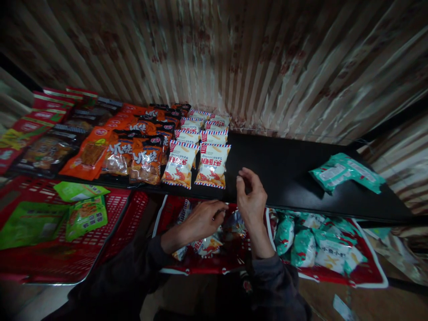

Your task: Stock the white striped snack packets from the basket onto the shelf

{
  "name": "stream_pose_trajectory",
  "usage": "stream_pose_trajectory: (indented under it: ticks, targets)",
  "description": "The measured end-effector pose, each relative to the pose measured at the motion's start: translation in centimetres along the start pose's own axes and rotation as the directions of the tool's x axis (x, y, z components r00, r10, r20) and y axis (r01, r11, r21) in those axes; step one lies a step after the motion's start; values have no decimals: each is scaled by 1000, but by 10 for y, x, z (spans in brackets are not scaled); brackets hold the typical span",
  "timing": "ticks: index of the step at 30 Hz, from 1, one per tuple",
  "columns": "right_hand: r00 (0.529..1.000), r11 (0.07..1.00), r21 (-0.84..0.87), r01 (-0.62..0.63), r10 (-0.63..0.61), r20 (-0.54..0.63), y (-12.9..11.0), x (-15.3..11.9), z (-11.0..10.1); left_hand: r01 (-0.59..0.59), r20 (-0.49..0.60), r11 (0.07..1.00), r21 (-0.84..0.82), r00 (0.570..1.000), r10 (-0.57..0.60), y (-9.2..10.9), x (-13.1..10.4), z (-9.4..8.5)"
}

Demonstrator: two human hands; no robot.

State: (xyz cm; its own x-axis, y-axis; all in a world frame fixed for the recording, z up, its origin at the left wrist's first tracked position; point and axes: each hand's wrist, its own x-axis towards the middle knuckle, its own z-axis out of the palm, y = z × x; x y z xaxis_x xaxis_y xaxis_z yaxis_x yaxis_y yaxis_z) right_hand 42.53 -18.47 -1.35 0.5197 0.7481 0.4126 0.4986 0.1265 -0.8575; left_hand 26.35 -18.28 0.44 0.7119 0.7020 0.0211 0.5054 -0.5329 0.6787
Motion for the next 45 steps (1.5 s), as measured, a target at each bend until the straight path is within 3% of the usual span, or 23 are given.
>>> stream_pose_trajectory:
  ticks: [4, 8, 10, 12, 14, 16, 18, 21, 24, 27, 30, 32, 35, 39, 45]
  targets:
    - [997, 999, 38, -13, 10, 76, -9, -8, -10, -65, 291, 984, 164, 956, 15, 0, -6, 3]
    - [949, 993, -97, 69, -35, 313, -17, -13, -16, -75, 375, 956, 283, 926, -39, -6, -7, 0]
    - [870, 983, -135, 121, -39, 492, -18, -15, -19, -100, 404, 940, 326, 914, -43, -10, -7, 0]
    - [756, 977, -149, 152, -17, 655, -17, -18, -21, -122, 442, 928, 351, 895, -50, -14, -8, 2]
    - [663, 971, -168, 172, 12, 748, -16, -21, -23, -129, 474, 923, 361, 878, -63, -18, -10, 4]
    - [627, 966, -177, 191, 19, 779, -16, -24, -24, -127, 491, 920, 371, 868, -78, -20, -12, 5]
    - [645, 970, -163, 181, 8, 764, -17, -24, -24, -118, 488, 915, 386, 868, -94, -20, -12, 2]
    - [771, 984, -117, 134, -29, 636, -17, -19, -20, -91, 438, 912, 400, 893, -103, -16, -7, -10]
    - [897, 986, -103, 128, -71, 436, -9, -13, -11, 17, 287, 913, 407, 947, -146, -9, -2, -26]
    - [950, 986, -127, 107, -64, 306, 3, -11, 3, 160, 94, 921, 354, 974, -205, -5, 0, -39]
    - [967, 989, -129, 69, -34, 253, 10, -9, 14, 208, -135, 952, 226, 974, -181, -6, 1, -44]
    - [968, 993, -114, 15, 14, 251, 11, -8, 19, 215, -280, 967, 133, 945, -172, -12, 2, -42]
    - [950, 992, -89, -85, 108, 294, 8, -5, 24, 228, -396, 974, 7, 895, -206, -24, 7, -36]
    - [934, 989, -48, -137, 145, 326, 5, -2, 31, 209, -430, 974, -86, 874, -226, -38, 14, -27]
    - [927, 988, -25, -155, 154, 343, 9, 0, 39, 157, -388, 972, -172, 897, -213, -42, 18, -23]
